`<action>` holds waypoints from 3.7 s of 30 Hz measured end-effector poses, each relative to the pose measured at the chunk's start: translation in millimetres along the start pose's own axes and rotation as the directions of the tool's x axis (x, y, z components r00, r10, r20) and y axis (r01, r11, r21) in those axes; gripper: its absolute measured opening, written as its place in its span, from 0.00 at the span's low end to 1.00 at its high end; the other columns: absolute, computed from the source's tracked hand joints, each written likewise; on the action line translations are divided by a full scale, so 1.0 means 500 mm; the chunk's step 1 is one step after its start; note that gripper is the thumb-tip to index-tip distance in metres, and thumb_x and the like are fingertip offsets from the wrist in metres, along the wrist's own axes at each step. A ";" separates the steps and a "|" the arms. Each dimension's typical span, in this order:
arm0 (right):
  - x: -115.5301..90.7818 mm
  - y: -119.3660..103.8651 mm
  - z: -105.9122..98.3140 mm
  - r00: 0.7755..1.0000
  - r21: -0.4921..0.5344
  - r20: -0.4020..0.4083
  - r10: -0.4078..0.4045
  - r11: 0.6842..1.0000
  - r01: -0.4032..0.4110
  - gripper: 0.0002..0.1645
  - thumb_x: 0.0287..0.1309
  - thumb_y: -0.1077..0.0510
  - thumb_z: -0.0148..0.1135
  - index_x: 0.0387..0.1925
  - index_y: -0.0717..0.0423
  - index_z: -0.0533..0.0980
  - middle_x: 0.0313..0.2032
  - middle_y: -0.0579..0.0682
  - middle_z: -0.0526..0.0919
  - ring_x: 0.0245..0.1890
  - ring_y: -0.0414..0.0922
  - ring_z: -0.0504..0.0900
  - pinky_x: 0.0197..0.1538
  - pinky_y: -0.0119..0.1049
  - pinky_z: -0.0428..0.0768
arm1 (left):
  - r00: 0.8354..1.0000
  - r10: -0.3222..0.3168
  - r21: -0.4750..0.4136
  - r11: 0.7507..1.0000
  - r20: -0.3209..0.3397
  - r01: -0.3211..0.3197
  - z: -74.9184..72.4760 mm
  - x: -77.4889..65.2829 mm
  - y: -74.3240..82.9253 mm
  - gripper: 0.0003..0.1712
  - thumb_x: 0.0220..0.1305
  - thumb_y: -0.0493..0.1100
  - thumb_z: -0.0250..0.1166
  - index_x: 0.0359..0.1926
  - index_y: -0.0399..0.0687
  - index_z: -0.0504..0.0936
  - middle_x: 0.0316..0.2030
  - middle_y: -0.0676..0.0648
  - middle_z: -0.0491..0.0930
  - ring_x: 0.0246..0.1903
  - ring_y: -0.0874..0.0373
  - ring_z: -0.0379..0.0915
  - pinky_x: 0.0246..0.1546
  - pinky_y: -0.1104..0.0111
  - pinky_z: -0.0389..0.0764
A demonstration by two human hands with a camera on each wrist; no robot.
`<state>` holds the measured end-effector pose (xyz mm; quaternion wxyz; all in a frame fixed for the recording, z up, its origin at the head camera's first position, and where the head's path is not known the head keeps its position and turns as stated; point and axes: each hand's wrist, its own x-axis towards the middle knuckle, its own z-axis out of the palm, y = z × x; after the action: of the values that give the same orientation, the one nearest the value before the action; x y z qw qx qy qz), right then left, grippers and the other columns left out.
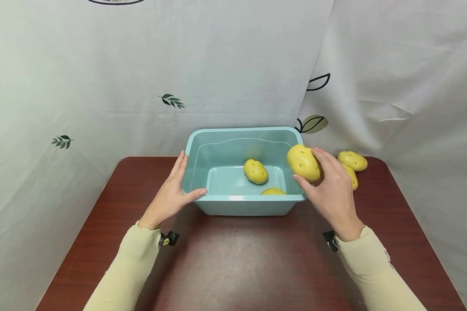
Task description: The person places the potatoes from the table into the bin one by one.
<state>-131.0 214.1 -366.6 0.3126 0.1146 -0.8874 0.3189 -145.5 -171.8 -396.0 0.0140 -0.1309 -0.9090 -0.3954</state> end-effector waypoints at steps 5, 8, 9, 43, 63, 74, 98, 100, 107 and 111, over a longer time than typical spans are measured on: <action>0.006 -0.003 0.001 1.000 0.009 0.014 -0.018 1.000 0.018 0.45 0.38 0.60 0.86 0.61 0.62 0.77 0.57 0.60 0.81 0.55 0.58 0.78 0.56 0.46 0.75 | 1.000 -0.002 0.000 1.000 0.001 0.002 -0.001 0.000 0.004 0.66 0.57 0.75 0.65 0.81 0.57 0.36 0.77 0.68 0.27 0.77 0.57 0.41 0.69 0.47 0.61; 0.010 -0.004 0.004 0.999 0.018 0.019 -0.037 0.999 0.036 0.45 0.37 0.61 0.86 0.61 0.62 0.77 0.57 0.59 0.81 0.53 0.56 0.78 0.53 0.33 0.71 | 1.000 -0.003 0.004 1.000 0.001 0.003 -0.002 -0.001 0.007 0.66 0.57 0.75 0.65 0.81 0.57 0.36 0.77 0.67 0.27 0.77 0.57 0.41 0.69 0.47 0.61; 0.011 -0.004 0.005 0.999 0.018 0.020 -0.043 0.999 0.043 0.45 0.37 0.61 0.86 0.61 0.62 0.77 0.57 0.58 0.81 0.52 0.56 0.78 0.51 0.30 0.69 | 1.000 -0.005 0.005 1.000 0.001 0.005 -0.002 -0.001 0.008 0.66 0.57 0.75 0.65 0.81 0.57 0.36 0.77 0.67 0.27 0.77 0.57 0.41 0.69 0.47 0.61; 0.030 -0.015 0.035 0.980 -0.015 0.187 -0.073 0.997 0.077 0.42 0.38 0.61 0.85 0.58 0.65 0.78 0.55 0.64 0.81 0.57 0.62 0.76 0.59 0.58 0.71 | 1.000 -0.003 0.011 1.000 -0.001 0.003 -0.002 -0.002 0.009 0.67 0.57 0.75 0.65 0.81 0.55 0.37 0.78 0.67 0.27 0.76 0.55 0.45 0.68 0.48 0.63; 0.042 -0.013 0.049 0.950 -0.040 0.307 -0.049 0.997 0.064 0.36 0.45 0.57 0.82 0.57 0.64 0.79 0.55 0.62 0.82 0.56 0.61 0.75 0.57 0.57 0.72 | 1.000 -0.001 0.012 1.000 -0.006 0.001 0.002 -0.001 0.006 0.66 0.57 0.74 0.65 0.81 0.54 0.37 0.78 0.67 0.28 0.76 0.56 0.44 0.68 0.48 0.63; 0.042 -0.008 0.052 0.945 -0.038 0.326 -0.024 0.999 0.039 0.35 0.46 0.58 0.81 0.56 0.65 0.79 0.53 0.63 0.82 0.55 0.61 0.76 0.57 0.57 0.73 | 1.000 0.003 0.006 1.000 -0.009 -0.003 0.002 0.000 0.007 0.66 0.57 0.74 0.66 0.81 0.54 0.37 0.78 0.67 0.28 0.77 0.55 0.44 0.67 0.47 0.63; 0.026 0.011 0.029 0.989 -0.029 0.128 -0.068 0.997 0.072 0.23 0.52 0.65 0.74 0.51 0.67 0.81 0.49 0.65 0.83 0.54 0.62 0.77 0.57 0.58 0.73 | 1.000 0.009 -0.003 1.000 -0.019 -0.009 0.003 -0.002 0.006 0.66 0.57 0.74 0.65 0.81 0.53 0.38 0.78 0.66 0.28 0.77 0.55 0.42 0.68 0.47 0.62; 0.025 0.012 0.026 0.990 -0.029 0.122 -0.065 0.997 0.069 0.23 0.52 0.65 0.74 0.51 0.67 0.81 0.49 0.64 0.83 0.54 0.61 0.77 0.56 0.58 0.73 | 1.000 0.012 -0.003 1.000 -0.019 -0.012 0.002 -0.002 0.006 0.66 0.57 0.74 0.65 0.81 0.53 0.38 0.78 0.66 0.28 0.77 0.55 0.42 0.68 0.47 0.62; 0.021 0.022 0.017 0.995 -0.044 0.091 -0.048 0.998 0.053 0.24 0.53 0.65 0.72 0.53 0.67 0.80 0.49 0.63 0.84 0.53 0.62 0.77 0.56 0.57 0.72 | 1.000 0.007 -0.006 1.000 -0.020 -0.007 0.002 -0.001 0.006 0.66 0.57 0.75 0.65 0.81 0.53 0.38 0.78 0.67 0.28 0.77 0.56 0.42 0.68 0.48 0.62; 0.018 0.029 0.012 0.996 -0.051 0.087 -0.024 0.998 0.028 0.25 0.55 0.65 0.72 0.54 0.67 0.79 0.49 0.64 0.83 0.51 0.62 0.76 0.53 0.58 0.71 | 1.000 0.005 -0.006 1.000 -0.017 -0.005 0.002 -0.002 0.006 0.66 0.58 0.74 0.65 0.81 0.53 0.38 0.78 0.66 0.28 0.77 0.55 0.41 0.68 0.47 0.62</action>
<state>-146.9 221.5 -371.6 0.2809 0.1316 -0.9065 0.2863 -143.8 -169.4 -394.7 0.0222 -0.1299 -0.9073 -0.3993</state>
